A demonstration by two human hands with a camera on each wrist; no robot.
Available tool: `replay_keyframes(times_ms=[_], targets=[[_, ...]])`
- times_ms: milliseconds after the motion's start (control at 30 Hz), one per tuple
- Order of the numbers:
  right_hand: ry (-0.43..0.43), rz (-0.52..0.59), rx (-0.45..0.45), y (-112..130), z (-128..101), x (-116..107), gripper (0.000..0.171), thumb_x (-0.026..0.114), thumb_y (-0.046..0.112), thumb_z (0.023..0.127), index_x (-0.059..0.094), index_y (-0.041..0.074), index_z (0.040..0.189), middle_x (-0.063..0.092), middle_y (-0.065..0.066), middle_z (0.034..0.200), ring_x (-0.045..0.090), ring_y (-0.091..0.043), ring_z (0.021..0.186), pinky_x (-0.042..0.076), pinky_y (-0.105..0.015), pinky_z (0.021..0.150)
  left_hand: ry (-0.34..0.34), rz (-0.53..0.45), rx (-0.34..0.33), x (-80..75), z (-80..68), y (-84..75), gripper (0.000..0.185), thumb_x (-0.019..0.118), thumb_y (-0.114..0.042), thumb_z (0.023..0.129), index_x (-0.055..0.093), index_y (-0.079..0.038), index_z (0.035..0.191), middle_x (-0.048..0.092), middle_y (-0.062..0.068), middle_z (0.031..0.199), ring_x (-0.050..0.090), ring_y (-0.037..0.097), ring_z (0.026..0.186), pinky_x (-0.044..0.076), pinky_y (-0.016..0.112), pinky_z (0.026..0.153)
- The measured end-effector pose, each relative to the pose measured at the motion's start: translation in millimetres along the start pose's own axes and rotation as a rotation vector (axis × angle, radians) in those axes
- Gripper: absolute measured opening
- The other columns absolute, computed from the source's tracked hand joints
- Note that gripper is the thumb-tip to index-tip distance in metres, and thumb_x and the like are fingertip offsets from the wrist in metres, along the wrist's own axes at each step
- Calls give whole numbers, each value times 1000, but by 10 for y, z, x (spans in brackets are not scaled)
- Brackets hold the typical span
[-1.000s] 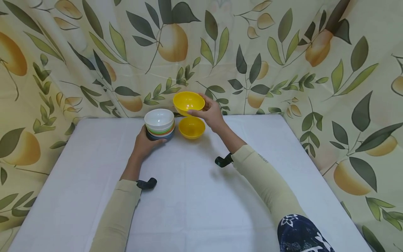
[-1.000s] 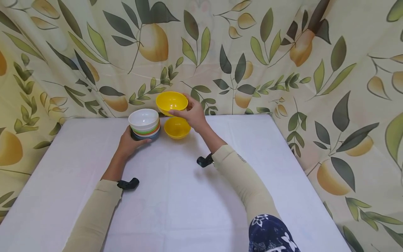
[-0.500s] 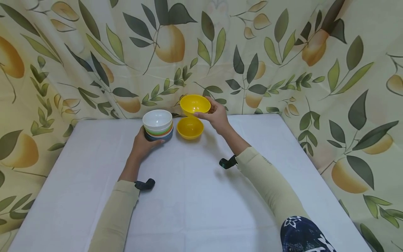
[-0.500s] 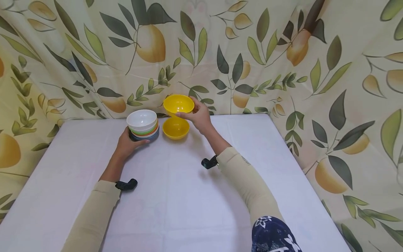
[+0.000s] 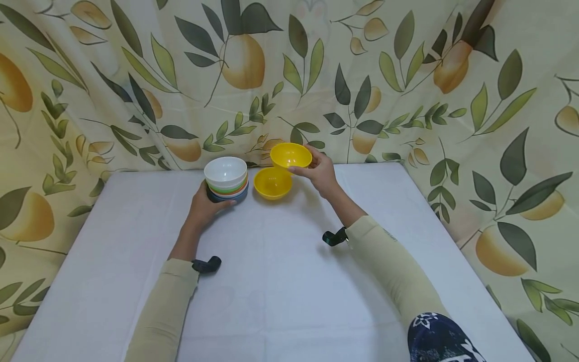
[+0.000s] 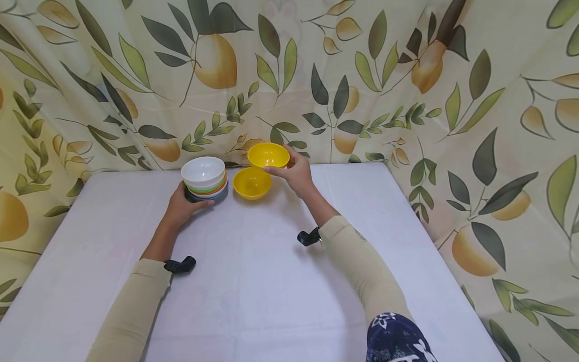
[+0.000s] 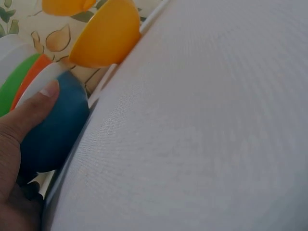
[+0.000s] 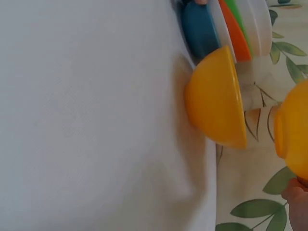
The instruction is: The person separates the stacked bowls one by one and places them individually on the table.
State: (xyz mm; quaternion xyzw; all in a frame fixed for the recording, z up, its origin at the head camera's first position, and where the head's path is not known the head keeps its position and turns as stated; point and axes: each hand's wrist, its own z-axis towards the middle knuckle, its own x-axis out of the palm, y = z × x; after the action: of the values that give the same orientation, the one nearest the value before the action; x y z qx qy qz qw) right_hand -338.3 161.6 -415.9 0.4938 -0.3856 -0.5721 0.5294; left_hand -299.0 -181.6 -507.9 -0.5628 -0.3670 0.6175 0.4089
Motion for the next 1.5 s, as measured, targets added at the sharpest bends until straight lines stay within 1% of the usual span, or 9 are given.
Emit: replay_keyframes(times_ms=[167, 300, 567, 800, 1000, 1100, 1233, 1333, 1500], targets=[[-15, -2, 20, -77, -39, -76, 86, 86, 14, 90, 38, -1, 160, 51, -15, 155, 56, -29, 134, 50, -29, 109, -1, 4, 0, -12, -3, -21, 117, 96, -30, 79, 21, -8, 166, 39, 18, 163, 35, 37, 151, 26, 52, 126], [-15, 4, 34, -137, -66, -121, 89, 87, 15, 90, 36, -1, 161, 50, -15, 156, 55, -30, 134, 50, -30, 108, -3, 6, 0, -19, -1, -26, 115, 95, -29, 79, 22, -8, 166, 40, 19, 162, 36, 38, 150, 27, 52, 126], [-47, -33, 55, -239, -117, -232, 83, 87, 16, 89, 44, -2, 157, 55, -15, 151, 58, -31, 129, 53, -29, 105, 6, 12, -7, -21, 15, -20, 118, 96, -30, 78, 22, -10, 167, 40, 18, 163, 36, 37, 151, 27, 52, 126], [-83, -39, 88, -296, -147, -301, 77, 89, 17, 88, 51, 4, 154, 58, -13, 148, 58, -29, 128, 53, -30, 106, 7, 18, 6, -31, 24, -6, 117, 97, -30, 77, 23, -9, 166, 41, 18, 162, 37, 38, 150, 28, 53, 125], [-82, -29, 92, -357, -166, -346, 81, 88, 15, 88, 47, 1, 156, 55, -14, 152, 56, -31, 133, 50, -30, 109, 6, 18, 23, -29, 26, -1, 116, 97, -28, 78, 24, -8, 166, 41, 18, 162, 37, 38, 150, 27, 53, 126], [-83, -17, 123, -401, -166, -371, 83, 88, 14, 88, 44, 2, 158, 52, -13, 156, 54, -29, 137, 48, -29, 110, 7, 18, 23, -29, 29, -1, 117, 97, -29, 78, 23, -9, 167, 41, 18, 162, 36, 38, 150, 27, 53, 126], [-96, -36, 146, -455, -186, -404, 87, 88, 17, 88, 41, 4, 160, 50, -13, 158, 52, -28, 139, 46, -30, 113, 7, 22, 24, -33, 23, -10, 118, 97, -30, 78, 22, -10, 167, 41, 18, 163, 36, 37, 151, 27, 53, 126], [-107, -62, 148, -476, -208, -419, 88, 90, 19, 87, 42, 2, 159, 51, -14, 157, 53, -29, 139, 46, -30, 113, 5, 18, 24, -36, 21, -11, 117, 97, -29, 78, 23, -10, 167, 41, 18, 163, 36, 37, 151, 27, 53, 126], [-111, -67, 164, -500, -219, -439, 87, 90, 18, 87, 44, 1, 158, 52, -14, 156, 53, -29, 139, 46, -30, 113, 5, 8, 20, -27, 27, 4, 118, 96, -30, 78, 22, -11, 167, 40, 17, 163, 36, 37, 151, 27, 52, 126]])
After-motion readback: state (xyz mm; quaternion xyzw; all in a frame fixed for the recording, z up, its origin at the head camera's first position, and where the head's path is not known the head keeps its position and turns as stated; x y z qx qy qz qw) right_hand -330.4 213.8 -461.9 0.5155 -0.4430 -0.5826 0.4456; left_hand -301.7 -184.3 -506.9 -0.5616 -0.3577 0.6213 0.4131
